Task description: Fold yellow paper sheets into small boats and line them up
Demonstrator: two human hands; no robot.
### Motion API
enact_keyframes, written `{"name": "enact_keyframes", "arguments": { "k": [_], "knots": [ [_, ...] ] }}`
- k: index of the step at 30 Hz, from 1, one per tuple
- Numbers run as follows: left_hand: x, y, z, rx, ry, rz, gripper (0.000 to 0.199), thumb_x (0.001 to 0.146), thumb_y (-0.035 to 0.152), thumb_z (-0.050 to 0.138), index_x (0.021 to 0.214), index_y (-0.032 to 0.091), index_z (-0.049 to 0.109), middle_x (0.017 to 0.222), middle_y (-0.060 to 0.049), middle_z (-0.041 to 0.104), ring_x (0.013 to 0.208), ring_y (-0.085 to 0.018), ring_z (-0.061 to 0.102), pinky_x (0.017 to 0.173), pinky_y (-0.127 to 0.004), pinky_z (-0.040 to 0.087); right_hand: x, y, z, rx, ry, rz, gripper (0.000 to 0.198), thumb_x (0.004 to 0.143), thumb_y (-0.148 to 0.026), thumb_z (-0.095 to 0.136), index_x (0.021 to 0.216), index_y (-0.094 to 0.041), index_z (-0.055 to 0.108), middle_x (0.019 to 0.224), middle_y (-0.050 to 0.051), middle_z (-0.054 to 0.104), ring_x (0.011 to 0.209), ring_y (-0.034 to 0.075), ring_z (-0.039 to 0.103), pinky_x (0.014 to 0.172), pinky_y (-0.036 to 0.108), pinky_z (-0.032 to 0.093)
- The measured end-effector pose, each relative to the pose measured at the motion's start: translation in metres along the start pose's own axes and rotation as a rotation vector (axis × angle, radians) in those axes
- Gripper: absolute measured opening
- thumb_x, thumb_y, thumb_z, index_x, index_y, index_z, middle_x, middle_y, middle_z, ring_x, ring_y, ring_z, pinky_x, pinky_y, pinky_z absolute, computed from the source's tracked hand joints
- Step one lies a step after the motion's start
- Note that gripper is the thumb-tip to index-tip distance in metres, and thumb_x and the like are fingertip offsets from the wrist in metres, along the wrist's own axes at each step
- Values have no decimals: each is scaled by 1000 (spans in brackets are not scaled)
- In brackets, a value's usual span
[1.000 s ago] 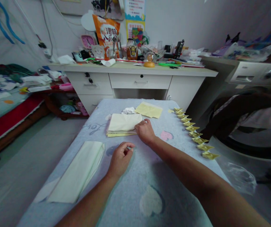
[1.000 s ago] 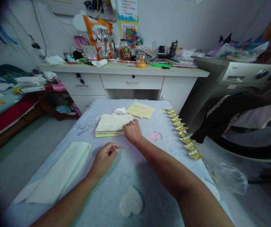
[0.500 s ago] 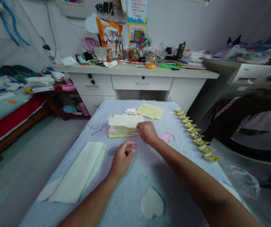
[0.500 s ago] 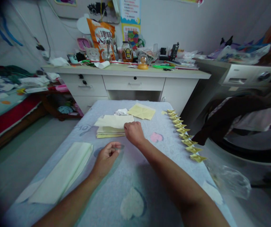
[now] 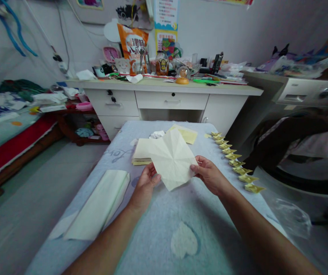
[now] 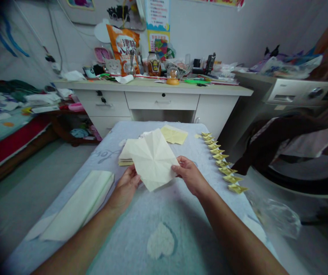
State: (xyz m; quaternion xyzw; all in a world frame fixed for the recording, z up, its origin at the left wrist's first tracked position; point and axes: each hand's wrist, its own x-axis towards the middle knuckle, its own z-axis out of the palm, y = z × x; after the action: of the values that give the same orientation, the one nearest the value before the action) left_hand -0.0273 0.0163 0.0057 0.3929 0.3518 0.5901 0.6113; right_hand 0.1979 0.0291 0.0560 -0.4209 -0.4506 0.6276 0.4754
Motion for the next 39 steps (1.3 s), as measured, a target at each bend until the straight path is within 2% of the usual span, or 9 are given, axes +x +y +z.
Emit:
{"name": "enact_keyframes", "arguments": {
  "k": [6,10,15,20,27,31,35,37,39],
  "knots": [
    [-3,-1,5,20,-16,-37,54,70,27,76,119,19,55,113,-9,67,101,-22,64,89,-33,47,-17,25,-13,28,-99,132,37,64,-34,81,85,-19,55,77,-1,67,66,13,61,62,24,43],
    [-5,-2,6,83,-49,-52,58,68,26,77,120,17,53,112,-10,69,97,-22,66,81,-29,49,-14,35,-12,35,-85,89,37,69,-40,78,90,-19,56,77,-1,67,66,13,62,59,23,43],
    [-9,5,11,120,-99,-69,58,71,30,74,122,15,51,113,-11,69,95,-21,66,80,-28,50,-12,42,-5,40,28,52,34,68,-40,78,80,-19,54,71,-3,65,56,11,57,53,21,41],
    [-11,5,13,127,-108,-107,61,72,31,74,124,17,45,103,-9,72,85,-21,69,76,-30,52,-15,48,-4,67,58,26,35,66,-39,79,75,-20,51,66,-4,62,51,10,54,49,21,39],
    [-12,3,12,150,-46,-39,64,74,30,71,127,20,37,97,-7,72,81,-19,69,71,-27,51,-16,51,-4,88,80,-3,34,67,-37,78,75,-20,50,68,-4,64,52,11,56,50,21,42],
    [-12,-4,11,157,-72,-46,67,73,28,72,128,22,34,101,-7,71,85,-19,69,75,-29,52,-16,50,-4,87,58,-24,39,68,-35,77,93,-24,49,72,-5,66,55,13,60,52,23,44],
    [-10,-5,8,241,-34,-13,59,75,28,71,124,20,41,96,-6,71,80,-18,68,72,-27,51,-17,47,-4,0,42,-55,55,72,-34,74,118,-28,44,69,-6,66,56,15,61,54,24,45],
    [-9,-2,6,291,-16,-1,47,75,28,70,116,17,50,92,-6,71,77,-17,67,70,-26,50,-18,46,-5,-19,16,-60,49,74,-35,72,116,-26,49,71,-4,67,58,15,61,57,25,46],
    [-8,1,6,306,-3,7,36,76,29,69,106,15,57,90,-5,71,77,-16,66,71,-25,49,-18,47,-5,-27,-9,-61,35,75,-37,71,104,-22,56,75,-1,69,61,14,62,60,26,47]
  ]
}}
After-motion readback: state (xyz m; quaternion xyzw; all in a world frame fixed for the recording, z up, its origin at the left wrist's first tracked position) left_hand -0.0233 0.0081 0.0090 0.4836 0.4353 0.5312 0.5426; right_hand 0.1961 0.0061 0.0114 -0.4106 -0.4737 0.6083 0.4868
